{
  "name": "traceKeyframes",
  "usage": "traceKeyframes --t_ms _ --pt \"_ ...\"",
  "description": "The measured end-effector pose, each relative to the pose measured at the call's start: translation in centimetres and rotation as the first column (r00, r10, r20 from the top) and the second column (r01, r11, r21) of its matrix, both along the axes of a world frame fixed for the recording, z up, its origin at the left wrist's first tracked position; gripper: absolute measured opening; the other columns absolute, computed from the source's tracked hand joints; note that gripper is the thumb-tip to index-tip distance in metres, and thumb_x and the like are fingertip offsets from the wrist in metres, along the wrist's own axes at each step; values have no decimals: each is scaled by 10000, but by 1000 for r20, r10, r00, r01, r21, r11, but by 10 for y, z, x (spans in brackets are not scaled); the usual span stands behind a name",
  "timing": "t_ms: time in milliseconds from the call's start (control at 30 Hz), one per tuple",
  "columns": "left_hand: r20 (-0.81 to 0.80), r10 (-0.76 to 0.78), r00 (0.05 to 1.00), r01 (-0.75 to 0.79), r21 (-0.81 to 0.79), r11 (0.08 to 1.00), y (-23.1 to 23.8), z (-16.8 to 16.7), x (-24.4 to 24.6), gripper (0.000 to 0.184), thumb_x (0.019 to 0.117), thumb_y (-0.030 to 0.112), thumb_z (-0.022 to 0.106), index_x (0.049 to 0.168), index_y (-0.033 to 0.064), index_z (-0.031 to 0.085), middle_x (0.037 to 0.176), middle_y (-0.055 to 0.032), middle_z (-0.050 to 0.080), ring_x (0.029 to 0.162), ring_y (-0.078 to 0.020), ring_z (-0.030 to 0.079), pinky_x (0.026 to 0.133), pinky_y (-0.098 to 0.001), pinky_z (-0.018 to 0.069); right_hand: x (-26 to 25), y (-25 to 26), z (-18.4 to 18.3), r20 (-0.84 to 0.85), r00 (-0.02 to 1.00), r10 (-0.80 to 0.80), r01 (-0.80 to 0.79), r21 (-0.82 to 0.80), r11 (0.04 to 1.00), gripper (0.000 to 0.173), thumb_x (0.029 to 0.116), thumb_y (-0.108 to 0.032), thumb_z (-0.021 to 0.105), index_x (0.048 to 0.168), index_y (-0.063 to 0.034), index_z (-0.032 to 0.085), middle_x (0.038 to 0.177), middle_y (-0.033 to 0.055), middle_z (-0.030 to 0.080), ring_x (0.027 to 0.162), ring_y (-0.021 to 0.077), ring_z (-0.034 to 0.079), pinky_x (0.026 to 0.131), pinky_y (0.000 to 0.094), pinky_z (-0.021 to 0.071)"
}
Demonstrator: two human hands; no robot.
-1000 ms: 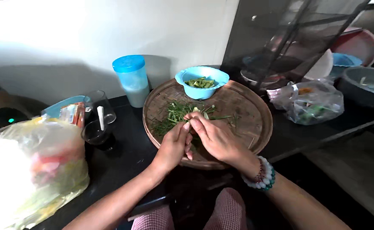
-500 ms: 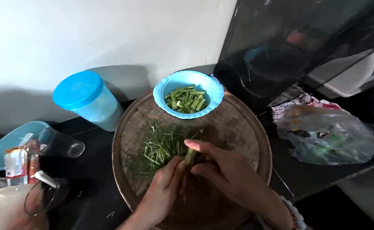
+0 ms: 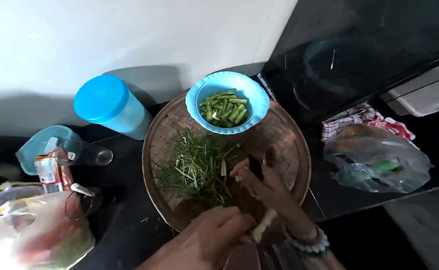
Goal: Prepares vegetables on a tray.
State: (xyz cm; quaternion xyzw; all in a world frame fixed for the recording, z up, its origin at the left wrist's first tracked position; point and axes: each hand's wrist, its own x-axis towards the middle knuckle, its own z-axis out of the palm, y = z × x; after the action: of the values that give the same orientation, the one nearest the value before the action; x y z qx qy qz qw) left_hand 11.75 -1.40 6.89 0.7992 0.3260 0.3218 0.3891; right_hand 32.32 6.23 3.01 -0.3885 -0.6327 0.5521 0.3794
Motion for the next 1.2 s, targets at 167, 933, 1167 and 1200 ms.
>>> traceKeyframes --t_ms 167,933,1167,1200 --pt "-199 391 899 -399 -4 917 -1 -7 -17 258 1089 242 500 1204 47 624 1030 -108 655 830 -135 667 746 -277 594 -5 47 59 150 959 -241 217 161 963 340 1092 -378 450 1154 -136 682 724 -32 594 517 43 501 454 217 451" --pt "-495 489 718 -533 61 844 -61 -9 63 485 1067 394 496 1440 94 577 1568 -166 448 1448 -337 437 1205 -564 327 -9 -12 44 828 555 75 2 -91 996 379 1044 -234 545 1386 -91 622 1361 196 628 1225 399 620 997 620 498" --pt "-537 245 807 -223 108 969 0 -45 141 429 1103 378 407 1506 302 530 1632 29 400 1582 -276 162 1227 -697 26 78 -39 88 770 623 -143 145 66 987 428 1070 -370 524 1379 -91 624 1300 219 655 1220 419 617 1017 645 472" --pt "-560 225 798 -189 121 974 13 -57 145 441 1107 401 384 1526 327 502 1651 44 368 1588 -281 130 1213 -717 -4 88 -45 92 773 613 -165 171 73 982 447 1075 -373 514 1381 -63 613 1325 224 638 1241 413 604 1042 628 458"
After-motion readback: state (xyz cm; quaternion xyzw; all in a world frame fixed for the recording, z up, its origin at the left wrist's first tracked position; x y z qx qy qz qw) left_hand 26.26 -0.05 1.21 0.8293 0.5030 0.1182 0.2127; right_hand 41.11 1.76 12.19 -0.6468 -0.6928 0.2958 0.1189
